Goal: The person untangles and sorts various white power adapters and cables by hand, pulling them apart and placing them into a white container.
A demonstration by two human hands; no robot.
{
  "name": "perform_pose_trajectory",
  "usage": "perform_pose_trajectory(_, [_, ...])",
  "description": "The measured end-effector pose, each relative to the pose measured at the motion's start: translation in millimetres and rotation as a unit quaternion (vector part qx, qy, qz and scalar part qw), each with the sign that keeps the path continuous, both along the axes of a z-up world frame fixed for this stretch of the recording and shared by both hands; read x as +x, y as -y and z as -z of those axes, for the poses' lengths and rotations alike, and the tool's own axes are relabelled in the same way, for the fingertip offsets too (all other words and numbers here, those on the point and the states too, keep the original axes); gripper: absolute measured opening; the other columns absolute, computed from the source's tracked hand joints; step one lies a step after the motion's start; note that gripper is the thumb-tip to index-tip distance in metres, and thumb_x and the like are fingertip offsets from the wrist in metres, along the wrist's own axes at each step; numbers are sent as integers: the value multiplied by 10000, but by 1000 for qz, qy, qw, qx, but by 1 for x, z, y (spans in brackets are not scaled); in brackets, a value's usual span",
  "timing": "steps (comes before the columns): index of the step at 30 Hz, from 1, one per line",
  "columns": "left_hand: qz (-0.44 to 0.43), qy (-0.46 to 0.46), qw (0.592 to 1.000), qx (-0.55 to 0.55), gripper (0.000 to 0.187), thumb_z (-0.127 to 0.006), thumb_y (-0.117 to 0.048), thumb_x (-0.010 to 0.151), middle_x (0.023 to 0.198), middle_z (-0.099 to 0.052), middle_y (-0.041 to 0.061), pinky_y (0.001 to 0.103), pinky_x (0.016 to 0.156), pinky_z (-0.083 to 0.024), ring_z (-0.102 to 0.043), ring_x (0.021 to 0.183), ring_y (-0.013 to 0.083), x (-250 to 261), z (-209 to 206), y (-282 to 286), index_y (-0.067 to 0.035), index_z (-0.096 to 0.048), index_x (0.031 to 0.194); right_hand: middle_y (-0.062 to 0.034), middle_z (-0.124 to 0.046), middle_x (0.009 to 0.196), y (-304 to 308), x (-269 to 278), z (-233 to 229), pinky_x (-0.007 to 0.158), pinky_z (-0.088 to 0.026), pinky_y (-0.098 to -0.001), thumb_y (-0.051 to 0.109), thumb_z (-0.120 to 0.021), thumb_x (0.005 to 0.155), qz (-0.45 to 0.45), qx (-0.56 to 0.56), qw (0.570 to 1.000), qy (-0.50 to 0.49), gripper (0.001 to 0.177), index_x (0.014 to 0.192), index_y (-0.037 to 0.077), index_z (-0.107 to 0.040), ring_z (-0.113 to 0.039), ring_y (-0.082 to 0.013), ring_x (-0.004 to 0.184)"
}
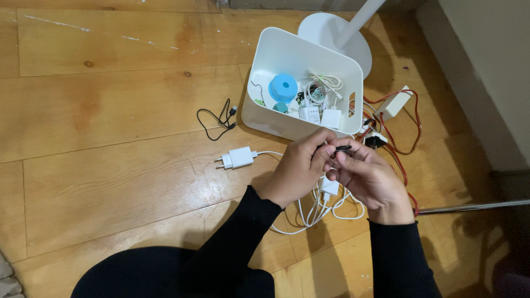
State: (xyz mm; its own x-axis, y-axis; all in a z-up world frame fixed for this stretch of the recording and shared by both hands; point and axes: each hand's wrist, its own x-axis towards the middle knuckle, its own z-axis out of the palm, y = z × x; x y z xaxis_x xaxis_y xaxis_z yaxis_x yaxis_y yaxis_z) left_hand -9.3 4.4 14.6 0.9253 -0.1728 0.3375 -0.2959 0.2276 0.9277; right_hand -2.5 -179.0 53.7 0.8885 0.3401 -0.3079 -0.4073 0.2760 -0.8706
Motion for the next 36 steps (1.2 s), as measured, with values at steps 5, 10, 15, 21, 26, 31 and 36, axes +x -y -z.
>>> perform_pose_trajectory(5, [18,-50,998,-39,71,-552,-110,1043,781,-625,50,292,617,-529,-627,666,116,2,5,7,-40,-552,1052,-73,-703,947,3,-1,9,740,-542,-295,53,-686,934,25,-61,998,24,182,1108,-1,-687,-658,-155,797])
perform_pose_trajectory(10, [-4,-67,998,-7,106,-576,-127,1044,806,-648,50,287,653,-514,-614,724,117,9,20,13,-22,-563,1043,-69,-711,886,4,2,13,671,-511,-265,4,-723,904,49,-122,987,88,149,1048,-30,-706,-632,-129,735])
perform_pose_trajectory(15, [26,-92,994,-51,148,-570,-166,1041,841,-673,53,278,701,-508,-619,770,100,11,25,13,-21,-562,1069,-48,-726,852,3,3,11,635,-489,-247,-19,-746,850,76,-228,962,129,158,1006,-29,-725,-609,-100,694])
perform_pose_trajectory(21, [4,-122,992,27,173,-595,-190,1011,786,-678,34,287,646,-494,-618,705,114,16,30,11,-17,-603,1012,-55,-711,847,-7,-2,18,647,-492,-236,-7,-751,889,109,-193,967,124,136,1020,-32,-727,-608,-92,700])
perform_pose_trajectory(26, [87,-145,984,-49,202,-600,-200,1050,723,-549,-15,252,575,-408,-465,638,74,21,43,13,-19,-636,968,-35,-722,856,-11,-4,19,659,-488,-218,-15,-728,869,136,-181,964,139,192,1060,-7,-742,-602,-77,703])
perform_pose_trajectory(31, [175,-214,928,-250,166,-574,-189,1057,719,-474,-48,229,541,-370,-405,599,46,23,42,18,-49,-579,968,-40,-706,834,-10,-4,23,659,-510,-243,-4,-744,887,164,-136,968,129,148,1027,-5,-697,-627,-108,696])
perform_pose_trajectory(36, [193,-241,904,-295,148,-569,-187,1047,694,-460,-47,222,525,-353,-391,583,50,24,46,19,-61,-573,970,-39,-701,831,-10,-5,26,665,-503,-240,2,-747,900,161,-124,968,148,141,1036,-9,-713,-618,-103,699])
